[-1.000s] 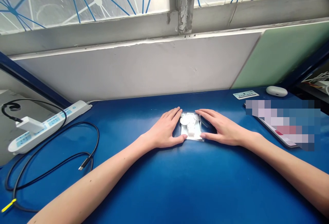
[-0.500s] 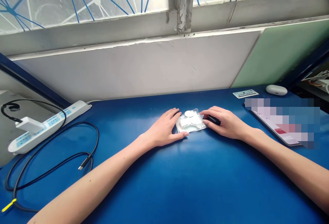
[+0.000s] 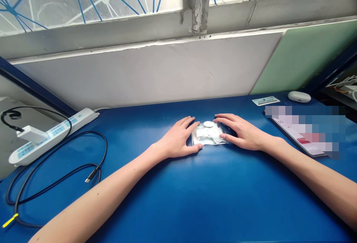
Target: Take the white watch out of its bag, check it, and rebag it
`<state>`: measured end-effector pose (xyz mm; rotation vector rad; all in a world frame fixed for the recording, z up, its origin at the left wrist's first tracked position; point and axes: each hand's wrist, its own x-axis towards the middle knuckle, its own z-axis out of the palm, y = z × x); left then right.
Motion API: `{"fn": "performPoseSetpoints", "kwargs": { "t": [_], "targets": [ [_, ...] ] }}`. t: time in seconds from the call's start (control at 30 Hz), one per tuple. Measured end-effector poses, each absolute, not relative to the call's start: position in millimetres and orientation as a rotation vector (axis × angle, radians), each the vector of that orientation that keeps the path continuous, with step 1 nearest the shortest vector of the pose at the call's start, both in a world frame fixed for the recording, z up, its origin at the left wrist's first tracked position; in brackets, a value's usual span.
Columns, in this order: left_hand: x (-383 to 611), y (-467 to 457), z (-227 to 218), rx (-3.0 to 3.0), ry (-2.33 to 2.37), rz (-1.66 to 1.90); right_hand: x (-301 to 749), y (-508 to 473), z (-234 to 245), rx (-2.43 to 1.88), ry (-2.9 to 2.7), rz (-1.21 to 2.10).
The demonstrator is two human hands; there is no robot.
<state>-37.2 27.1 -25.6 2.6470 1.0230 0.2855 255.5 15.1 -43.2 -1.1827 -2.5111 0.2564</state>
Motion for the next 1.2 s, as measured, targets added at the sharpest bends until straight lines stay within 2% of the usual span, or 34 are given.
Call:
{"fn": "performPoseSetpoints", "kwargs": {
  "t": [0.4,1.2],
  "targets": [
    [-37.3,27.3,-24.8,2.666,1.015,0.276,255.4,14.0,-42.1,-1.058,-2.533,0.307],
    [-36.6,26.5,-24.0,2.63,1.042,0.292,253.8,13.1,-39.4,-1.085,-2.5,0.348]
  ]
}}
